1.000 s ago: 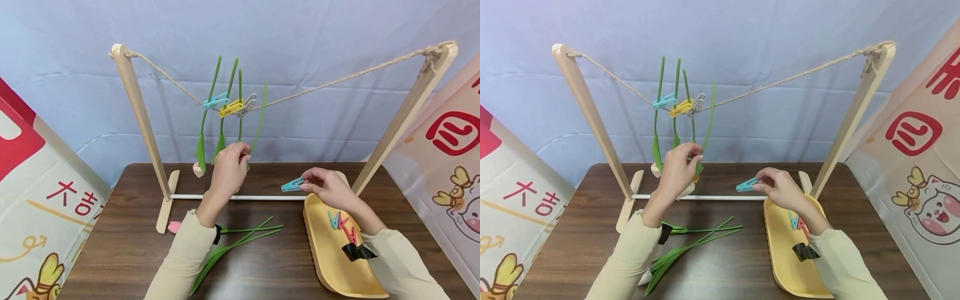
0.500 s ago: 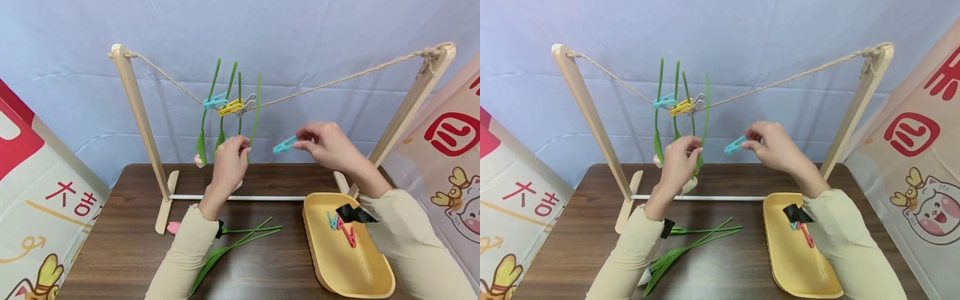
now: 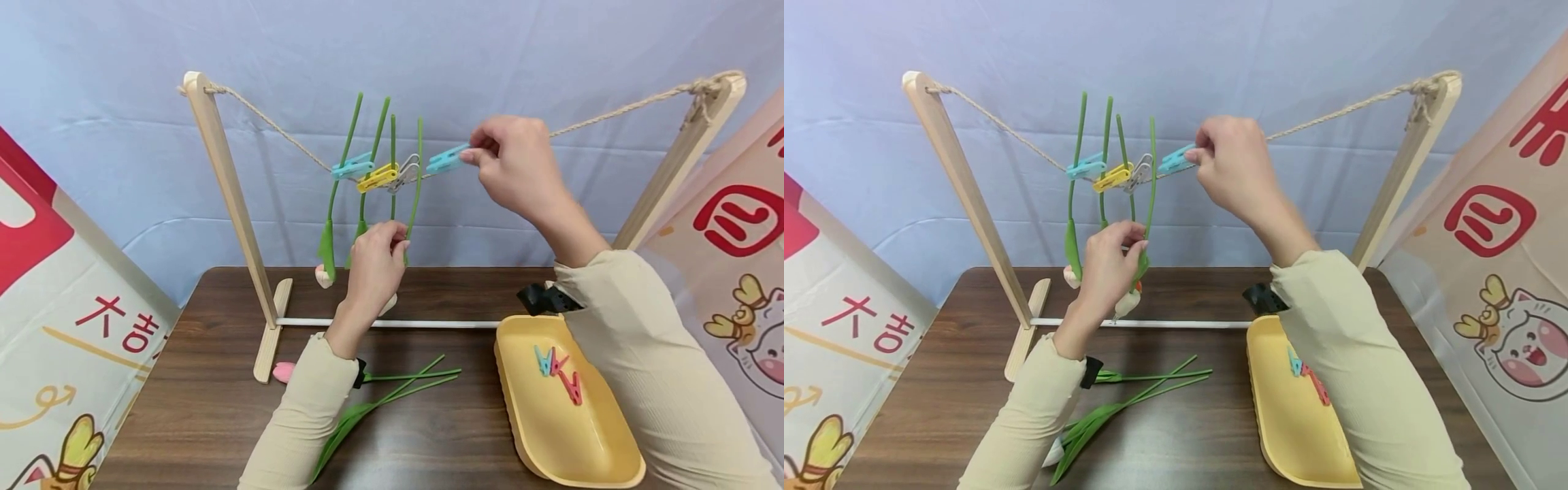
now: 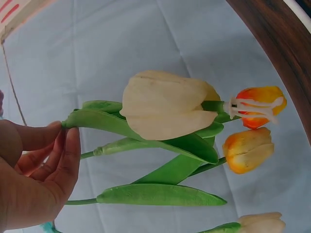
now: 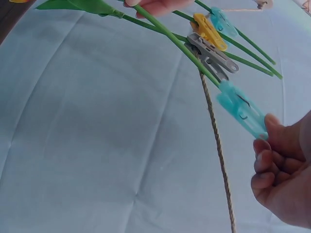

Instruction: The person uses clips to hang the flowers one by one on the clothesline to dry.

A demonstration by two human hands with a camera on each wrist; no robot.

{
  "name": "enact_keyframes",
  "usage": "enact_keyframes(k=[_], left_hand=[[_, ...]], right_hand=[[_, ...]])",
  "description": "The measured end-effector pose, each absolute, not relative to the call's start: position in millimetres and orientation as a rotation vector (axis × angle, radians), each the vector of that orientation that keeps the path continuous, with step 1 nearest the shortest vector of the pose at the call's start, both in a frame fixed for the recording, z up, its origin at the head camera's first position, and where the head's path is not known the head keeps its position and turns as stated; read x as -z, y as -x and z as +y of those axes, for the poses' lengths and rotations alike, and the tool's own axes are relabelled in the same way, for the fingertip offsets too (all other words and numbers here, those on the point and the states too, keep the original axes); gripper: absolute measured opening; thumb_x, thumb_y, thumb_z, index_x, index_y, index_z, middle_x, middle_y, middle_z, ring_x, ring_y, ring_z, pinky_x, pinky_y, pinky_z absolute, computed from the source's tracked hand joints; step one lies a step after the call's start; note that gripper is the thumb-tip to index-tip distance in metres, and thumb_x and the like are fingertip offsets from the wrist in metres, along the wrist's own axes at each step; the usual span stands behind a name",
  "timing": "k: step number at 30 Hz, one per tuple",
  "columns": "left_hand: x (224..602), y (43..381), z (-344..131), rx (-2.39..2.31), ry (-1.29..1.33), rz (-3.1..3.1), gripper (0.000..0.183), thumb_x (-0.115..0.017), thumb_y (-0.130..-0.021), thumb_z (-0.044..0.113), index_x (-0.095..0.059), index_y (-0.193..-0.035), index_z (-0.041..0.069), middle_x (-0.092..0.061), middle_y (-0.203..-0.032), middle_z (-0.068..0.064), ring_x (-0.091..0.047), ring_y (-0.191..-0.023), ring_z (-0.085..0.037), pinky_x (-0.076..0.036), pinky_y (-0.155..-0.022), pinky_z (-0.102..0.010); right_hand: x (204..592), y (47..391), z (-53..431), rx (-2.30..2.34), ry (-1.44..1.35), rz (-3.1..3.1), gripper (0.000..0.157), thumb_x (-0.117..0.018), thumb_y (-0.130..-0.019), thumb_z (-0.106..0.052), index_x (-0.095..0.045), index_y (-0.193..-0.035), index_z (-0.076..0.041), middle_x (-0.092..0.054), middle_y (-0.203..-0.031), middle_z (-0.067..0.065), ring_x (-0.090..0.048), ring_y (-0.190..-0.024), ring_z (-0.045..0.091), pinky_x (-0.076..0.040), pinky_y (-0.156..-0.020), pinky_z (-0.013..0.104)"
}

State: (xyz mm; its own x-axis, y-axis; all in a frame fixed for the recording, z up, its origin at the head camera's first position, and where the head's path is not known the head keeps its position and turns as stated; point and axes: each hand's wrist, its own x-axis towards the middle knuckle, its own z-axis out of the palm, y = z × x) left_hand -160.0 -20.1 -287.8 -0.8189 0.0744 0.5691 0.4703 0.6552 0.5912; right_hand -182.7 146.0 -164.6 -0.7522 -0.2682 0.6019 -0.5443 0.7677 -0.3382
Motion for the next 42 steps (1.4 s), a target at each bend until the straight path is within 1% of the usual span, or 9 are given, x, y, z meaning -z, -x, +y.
enact_keyframes(k=[7,14,20,25,27,28,32,36,42], left_hand=[[287.2,161.6,-20.8,1.037,0.401,-2.357,0.008,-0.064,-0.083,0.001,-0.066,-0.091,0.000,-0.064,-0.083,-0.009,-0.061,-0.075,-0.022,-0.047,-0.069,-0.037],[286.5,162.8,-20.4,0.998,0.410,-2.360,0.008,-0.064,-0.082,-0.001,-0.066,-0.090,-0.001,-0.064,-0.082,-0.011,-0.061,-0.076,-0.024,-0.047,-0.068,-0.038],[285.7,162.7,-20.5,0.995,0.465,-2.371,0.006,-0.064,-0.082,-0.003,-0.066,-0.087,-0.002,-0.064,-0.082,-0.012,-0.061,-0.076,-0.025,-0.048,-0.067,-0.037],[286.2,163.8,-21.2,1.008,0.492,-2.381,0.006,-0.064,-0.082,-0.004,-0.066,-0.087,-0.001,-0.064,-0.083,-0.012,-0.062,-0.078,-0.025,-0.048,-0.068,-0.037],[286.6,164.4,-21.9,1.008,0.491,-2.387,0.006,-0.063,-0.082,-0.003,-0.065,-0.087,-0.001,-0.064,-0.083,-0.011,-0.062,-0.078,-0.025,-0.048,-0.068,-0.036],[286.8,164.7,-22.3,1.008,0.489,-2.391,0.006,-0.063,-0.082,-0.003,-0.065,-0.088,-0.001,-0.064,-0.083,-0.011,-0.061,-0.078,-0.024,-0.048,-0.068,-0.036],[287.3,166.5,-23.5,1.032,0.470,-2.410,0.006,-0.063,-0.084,0.000,-0.065,-0.089,0.000,-0.064,-0.084,-0.010,-0.061,-0.077,-0.022,-0.047,-0.069,-0.034],[287.5,166.8,-24.0,1.079,0.463,-2.428,0.007,-0.063,-0.084,0.001,-0.065,-0.091,0.000,-0.064,-0.084,-0.009,-0.061,-0.076,-0.021,-0.047,-0.068,-0.033],[289.0,167.5,-24.2,1.115,0.444,-2.453,0.009,-0.063,-0.085,0.003,-0.065,-0.093,0.001,-0.065,-0.085,-0.008,-0.061,-0.077,-0.020,-0.047,-0.069,-0.032]], right_hand=[[162.6,189.0,134.5,-0.631,-0.572,-2.519,0.012,-0.061,-0.084,-0.002,-0.065,-0.077,0.007,-0.063,-0.074,0.018,-0.054,-0.067,0.030,-0.038,-0.062,0.035],[162.0,196.6,129.3,-0.665,-0.558,-2.651,0.014,-0.061,-0.085,-0.004,-0.065,-0.076,0.006,-0.058,-0.066,0.014,-0.048,-0.067,0.027,-0.032,-0.061,0.032],[162.1,196.7,128.2,-0.663,-0.558,-2.700,0.015,-0.061,-0.085,-0.005,-0.066,-0.076,0.005,-0.058,-0.064,0.012,-0.047,-0.067,0.028,-0.033,-0.063,0.033],[161.0,194.4,126.1,-0.606,-0.566,-2.747,0.019,-0.059,-0.087,-0.009,-0.065,-0.075,0.004,-0.053,-0.058,0.009,-0.046,-0.067,0.028,-0.032,-0.075,0.036],[160.5,193.3,126.0,-0.614,-0.554,-2.767,0.020,-0.058,-0.088,-0.010,-0.065,-0.075,0.004,-0.053,-0.057,0.009,-0.046,-0.066,0.028,-0.032,-0.074,0.036],[160.6,192.8,126.2,-0.626,-0.543,-2.772,0.021,-0.058,-0.088,-0.011,-0.066,-0.075,0.003,-0.054,-0.058,0.009,-0.046,-0.066,0.027,-0.033,-0.070,0.035],[160.7,189.7,128.9,-0.680,-0.521,-2.769,0.019,-0.058,-0.089,-0.013,-0.069,-0.085,0.002,-0.062,-0.069,0.013,-0.050,-0.069,0.026,-0.034,-0.065,0.034],[161.9,184.9,132.9,-0.721,-0.500,-2.743,0.020,-0.060,-0.087,-0.015,-0.068,-0.089,0.003,-0.065,-0.080,0.016,-0.053,-0.077,0.028,-0.037,-0.070,0.036],[166.3,178.0,143.1,-0.752,-0.488,-2.740,0.020,-0.064,-0.084,-0.017,-0.063,-0.075,0.000,-0.060,-0.066,0.010,-0.050,-0.062,0.024,-0.036,-0.058,0.033]])
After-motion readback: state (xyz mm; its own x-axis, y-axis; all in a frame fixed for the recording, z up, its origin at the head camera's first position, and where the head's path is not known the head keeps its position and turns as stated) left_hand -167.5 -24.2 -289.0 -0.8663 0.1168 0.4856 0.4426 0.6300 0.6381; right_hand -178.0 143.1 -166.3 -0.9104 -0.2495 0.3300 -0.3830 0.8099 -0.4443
